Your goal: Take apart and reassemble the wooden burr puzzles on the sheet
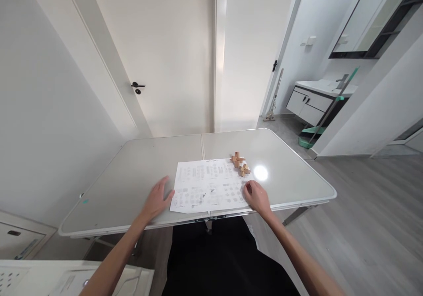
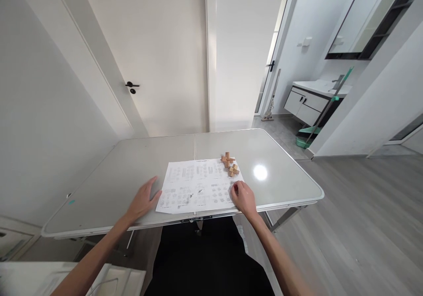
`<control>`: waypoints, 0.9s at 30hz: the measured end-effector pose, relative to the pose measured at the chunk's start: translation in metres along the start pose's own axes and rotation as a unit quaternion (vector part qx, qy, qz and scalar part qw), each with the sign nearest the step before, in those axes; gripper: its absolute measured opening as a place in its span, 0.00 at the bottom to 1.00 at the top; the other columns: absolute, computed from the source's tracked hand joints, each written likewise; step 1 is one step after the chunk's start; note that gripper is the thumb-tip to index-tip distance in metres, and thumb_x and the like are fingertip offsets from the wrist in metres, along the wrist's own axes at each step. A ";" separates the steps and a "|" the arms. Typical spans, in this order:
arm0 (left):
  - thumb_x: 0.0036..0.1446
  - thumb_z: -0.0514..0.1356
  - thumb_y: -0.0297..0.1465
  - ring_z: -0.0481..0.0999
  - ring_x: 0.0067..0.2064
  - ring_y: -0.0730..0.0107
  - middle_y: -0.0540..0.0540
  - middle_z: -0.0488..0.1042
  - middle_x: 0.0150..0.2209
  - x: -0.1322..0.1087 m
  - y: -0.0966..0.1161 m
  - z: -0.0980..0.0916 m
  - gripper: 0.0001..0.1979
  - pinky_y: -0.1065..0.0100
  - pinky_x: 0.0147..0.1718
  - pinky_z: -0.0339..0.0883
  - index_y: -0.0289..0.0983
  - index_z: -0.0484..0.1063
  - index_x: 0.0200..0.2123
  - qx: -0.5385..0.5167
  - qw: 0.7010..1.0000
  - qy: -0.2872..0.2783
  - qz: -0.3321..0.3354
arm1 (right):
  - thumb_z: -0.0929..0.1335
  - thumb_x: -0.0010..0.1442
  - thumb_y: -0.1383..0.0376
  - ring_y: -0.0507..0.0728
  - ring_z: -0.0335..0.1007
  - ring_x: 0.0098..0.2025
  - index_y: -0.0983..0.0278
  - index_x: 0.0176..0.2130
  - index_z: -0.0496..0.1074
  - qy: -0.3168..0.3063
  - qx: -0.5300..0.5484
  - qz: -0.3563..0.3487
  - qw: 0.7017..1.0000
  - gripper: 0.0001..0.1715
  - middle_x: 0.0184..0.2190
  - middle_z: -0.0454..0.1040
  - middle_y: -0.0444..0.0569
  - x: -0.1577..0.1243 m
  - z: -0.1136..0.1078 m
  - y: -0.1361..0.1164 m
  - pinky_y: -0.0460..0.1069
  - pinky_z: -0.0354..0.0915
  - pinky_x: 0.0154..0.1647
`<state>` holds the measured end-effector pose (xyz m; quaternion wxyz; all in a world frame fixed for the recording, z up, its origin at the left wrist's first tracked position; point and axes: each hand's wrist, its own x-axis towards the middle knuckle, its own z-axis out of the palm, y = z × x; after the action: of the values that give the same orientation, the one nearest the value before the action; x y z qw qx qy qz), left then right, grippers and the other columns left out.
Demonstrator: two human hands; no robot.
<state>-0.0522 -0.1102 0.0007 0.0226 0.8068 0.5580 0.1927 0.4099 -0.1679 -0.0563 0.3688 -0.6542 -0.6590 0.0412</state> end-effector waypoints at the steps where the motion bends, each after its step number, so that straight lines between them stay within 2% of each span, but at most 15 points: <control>1: 0.69 0.51 0.44 0.65 0.68 0.48 0.34 0.66 0.67 0.001 0.000 0.000 0.31 0.48 0.67 0.57 0.34 0.56 0.68 0.006 1.000 0.013 -0.007 | 0.60 0.68 0.59 0.59 0.70 0.34 0.60 0.35 0.67 0.000 0.000 0.000 1.000 0.12 0.32 0.75 0.50 0.000 0.000 0.000 0.50 0.60 0.34; 5: 0.67 0.52 0.40 0.66 0.65 0.46 0.32 0.68 0.62 0.003 -0.001 0.001 0.23 0.46 0.66 0.58 0.34 0.64 0.60 0.032 0.997 0.062 -0.041 | 0.60 0.68 0.58 0.59 0.69 0.33 0.60 0.35 0.67 0.001 -0.001 -0.002 1.000 0.13 0.32 0.74 0.50 0.001 0.001 0.001 0.50 0.60 0.34; 10: 0.65 0.54 0.36 0.70 0.58 0.46 0.35 0.70 0.53 0.003 0.001 -0.003 0.15 0.48 0.61 0.63 0.37 0.70 0.51 0.067 0.992 0.076 -0.079 | 0.60 0.68 0.58 0.59 0.69 0.33 0.60 0.35 0.67 0.002 0.000 -0.003 1.000 0.13 0.32 0.75 0.50 0.001 0.000 0.000 0.50 0.60 0.34; 12: 0.65 0.54 0.35 0.73 0.54 0.47 0.36 0.70 0.50 0.002 0.004 -0.005 0.14 0.50 0.55 0.66 0.36 0.71 0.49 0.081 0.988 0.076 -0.106 | 0.61 0.68 0.58 0.59 0.69 0.33 0.60 0.34 0.67 0.004 0.000 -0.002 1.000 0.13 0.32 0.75 0.50 0.000 0.000 0.000 0.50 0.60 0.34; 14: 0.66 0.53 0.36 0.76 0.46 0.51 0.37 0.70 0.49 0.001 0.007 -0.006 0.13 0.55 0.45 0.69 0.36 0.70 0.48 0.091 0.985 0.069 -0.132 | 0.61 0.68 0.58 0.59 0.70 0.33 0.60 0.34 0.67 0.004 0.000 0.000 1.000 0.13 0.31 0.75 0.50 0.000 0.000 0.000 0.50 0.60 0.34; 16: 0.67 0.52 0.36 0.75 0.39 0.56 0.38 0.71 0.47 0.001 0.008 -0.006 0.12 0.61 0.36 0.65 0.36 0.69 0.46 0.097 0.983 0.056 -0.148 | 0.61 0.68 0.58 0.59 0.70 0.33 0.60 0.34 0.67 0.003 0.001 0.001 1.000 0.12 0.32 0.75 0.50 0.000 0.000 0.001 0.50 0.60 0.34; 18: 0.67 0.51 0.35 0.74 0.36 0.60 0.42 0.73 0.42 0.000 0.008 -0.007 0.10 0.65 0.32 0.59 0.38 0.69 0.42 0.099 0.983 0.035 -0.149 | 0.61 0.68 0.58 0.59 0.70 0.33 0.60 0.35 0.67 0.002 0.002 0.003 1.000 0.12 0.32 0.75 0.50 -0.001 0.001 0.002 0.50 0.61 0.35; 22: 0.64 0.52 0.29 0.68 0.29 0.65 0.49 0.68 0.26 0.000 0.006 -0.008 0.10 0.67 0.29 0.47 0.40 0.66 0.29 0.102 0.984 -0.017 -0.144 | 0.61 0.68 0.57 0.59 0.70 0.33 0.60 0.35 0.67 0.000 0.004 0.005 1.000 0.13 0.31 0.75 0.50 -0.001 0.001 0.003 0.50 0.61 0.35; 27: 0.62 0.53 0.28 0.64 0.26 0.66 0.50 0.63 0.21 0.002 0.004 -0.007 0.14 0.65 0.29 0.41 0.39 0.60 0.22 0.107 0.982 -0.038 -0.153 | 0.60 0.68 0.56 0.60 0.70 0.34 0.60 0.35 0.67 -0.003 0.009 0.009 1.000 0.14 0.32 0.75 0.51 -0.001 -0.001 0.002 0.51 0.61 0.35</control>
<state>-0.0508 -0.1113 0.0089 -0.0137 0.7164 0.6911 0.0949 0.4115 -0.1687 -0.0569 0.3724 -0.6566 -0.6538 0.0522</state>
